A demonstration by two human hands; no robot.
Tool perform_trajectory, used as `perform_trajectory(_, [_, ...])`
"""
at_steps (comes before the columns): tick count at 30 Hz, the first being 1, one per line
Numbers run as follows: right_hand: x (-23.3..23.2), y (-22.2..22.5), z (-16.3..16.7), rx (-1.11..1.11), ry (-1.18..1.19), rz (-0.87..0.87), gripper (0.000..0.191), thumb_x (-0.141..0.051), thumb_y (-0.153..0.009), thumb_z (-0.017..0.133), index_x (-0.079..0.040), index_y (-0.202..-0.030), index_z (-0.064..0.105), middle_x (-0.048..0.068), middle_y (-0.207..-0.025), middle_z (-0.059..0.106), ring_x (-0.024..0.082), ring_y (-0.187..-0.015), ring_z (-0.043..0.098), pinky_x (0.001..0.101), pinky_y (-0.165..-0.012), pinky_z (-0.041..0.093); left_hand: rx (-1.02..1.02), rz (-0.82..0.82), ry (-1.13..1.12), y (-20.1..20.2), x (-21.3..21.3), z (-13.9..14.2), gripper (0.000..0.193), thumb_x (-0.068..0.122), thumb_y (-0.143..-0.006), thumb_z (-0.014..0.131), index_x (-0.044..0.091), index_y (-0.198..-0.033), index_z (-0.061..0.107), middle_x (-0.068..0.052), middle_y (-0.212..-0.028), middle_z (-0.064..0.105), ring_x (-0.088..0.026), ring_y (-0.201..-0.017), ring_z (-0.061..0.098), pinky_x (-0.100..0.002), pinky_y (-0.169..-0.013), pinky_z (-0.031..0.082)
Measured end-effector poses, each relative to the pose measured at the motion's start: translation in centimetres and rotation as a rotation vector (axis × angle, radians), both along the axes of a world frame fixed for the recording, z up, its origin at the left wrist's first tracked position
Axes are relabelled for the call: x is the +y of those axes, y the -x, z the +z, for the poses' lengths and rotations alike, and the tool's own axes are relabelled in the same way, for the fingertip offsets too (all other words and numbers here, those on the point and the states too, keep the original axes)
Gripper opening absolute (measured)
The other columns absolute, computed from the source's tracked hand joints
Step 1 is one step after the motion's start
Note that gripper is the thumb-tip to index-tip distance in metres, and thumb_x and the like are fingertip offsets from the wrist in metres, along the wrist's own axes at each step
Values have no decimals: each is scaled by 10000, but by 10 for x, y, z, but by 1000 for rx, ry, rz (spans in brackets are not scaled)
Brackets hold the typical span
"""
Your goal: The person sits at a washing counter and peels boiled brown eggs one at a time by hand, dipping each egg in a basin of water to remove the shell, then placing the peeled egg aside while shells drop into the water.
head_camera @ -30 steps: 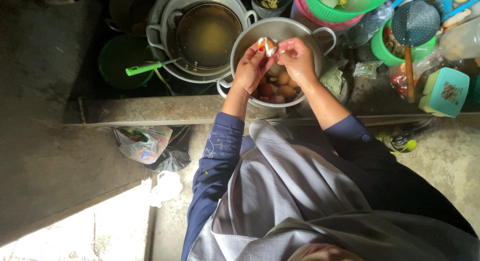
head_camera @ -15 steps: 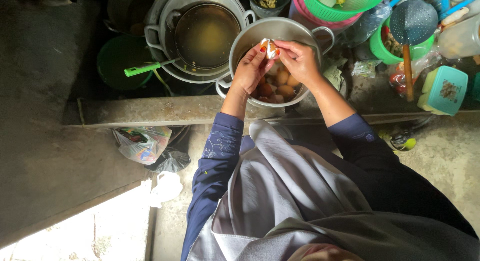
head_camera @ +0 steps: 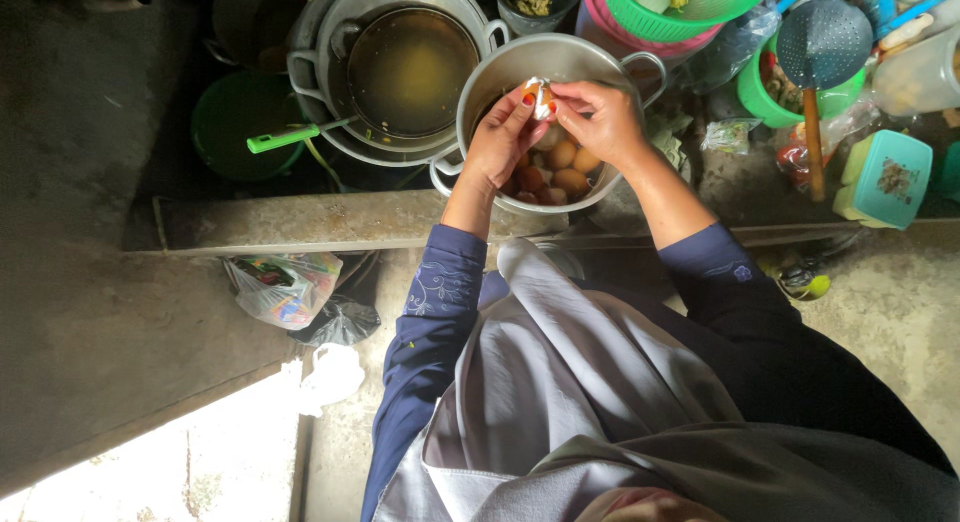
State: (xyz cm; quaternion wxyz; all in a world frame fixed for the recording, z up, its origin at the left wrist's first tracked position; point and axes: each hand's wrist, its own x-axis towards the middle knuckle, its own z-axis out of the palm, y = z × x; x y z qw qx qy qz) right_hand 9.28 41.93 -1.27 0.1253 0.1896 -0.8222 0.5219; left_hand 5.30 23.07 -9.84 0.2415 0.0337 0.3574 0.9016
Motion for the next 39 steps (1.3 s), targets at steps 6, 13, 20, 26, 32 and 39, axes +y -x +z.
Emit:
perform_trajectory(6, [-2, -7, 28, 195, -172, -1, 229, -28, -959, 783, -13, -1183, 737, 140, -1034, 748, 223, -864, 759, 304, -721, 601, 26, -7, 55, -3, 0, 6, 417, 258, -1033, 648, 77, -1402, 579, -53, -1183, 702, -143, -1040, 693, -238, -848, 563])
perform_trajectory(13, [1, -5, 28, 250, -246, -18, 166, -24, -988, 751, -35, -1153, 759, 126, -1007, 751, 248, -853, 758, 317, -723, 595, 27, -25, 81, -4, 1, 8, 424, 263, -1024, 656, 72, -1395, 584, -61, -1166, 716, -148, -1017, 697, -240, -837, 564])
perform_trajectory(20, [11, 2, 2, 155, -88, -121, 195, 20, -955, 736, -11, -1147, 721, 103, -996, 737, 183, -879, 737, 306, -806, 616, -16, -5, 51, -1, 3, 2, 398, 242, -1033, 626, 61, -1385, 583, -68, -1181, 713, -167, -1015, 706, -254, -830, 573])
perform_trajectory(26, [14, 6, -14, -85, 115, -14, 275, 49, -1002, 683, 8, -1271, 720, 92, -1076, 711, 115, -931, 684, 253, -806, 577, 4, 10, 39, -1, 3, 3, 399, 228, -1043, 627, 61, -1402, 576, -63, -1212, 699, -166, -1040, 695, -265, -865, 574])
perform_trajectory(32, [4, 7, -15, -216, 226, 5, 200, 4, -993, 678, 31, -1190, 700, 99, -1072, 748, 123, -952, 744, 228, -704, 584, 28, -4, 75, -5, 1, 9, 424, 226, -1037, 636, 69, -1424, 565, -57, -1217, 699, -153, -1058, 689, -256, -882, 565])
perform_trajectory(39, [3, 10, -20, -127, 162, -50, 158, 16, -1011, 689, 39, -1164, 724, 103, -1050, 762, 139, -947, 750, 258, -825, 611, 27, -8, 65, -4, 1, 7, 425, 226, -1049, 621, 59, -1435, 558, -64, -1218, 699, -157, -1050, 687, -261, -879, 566])
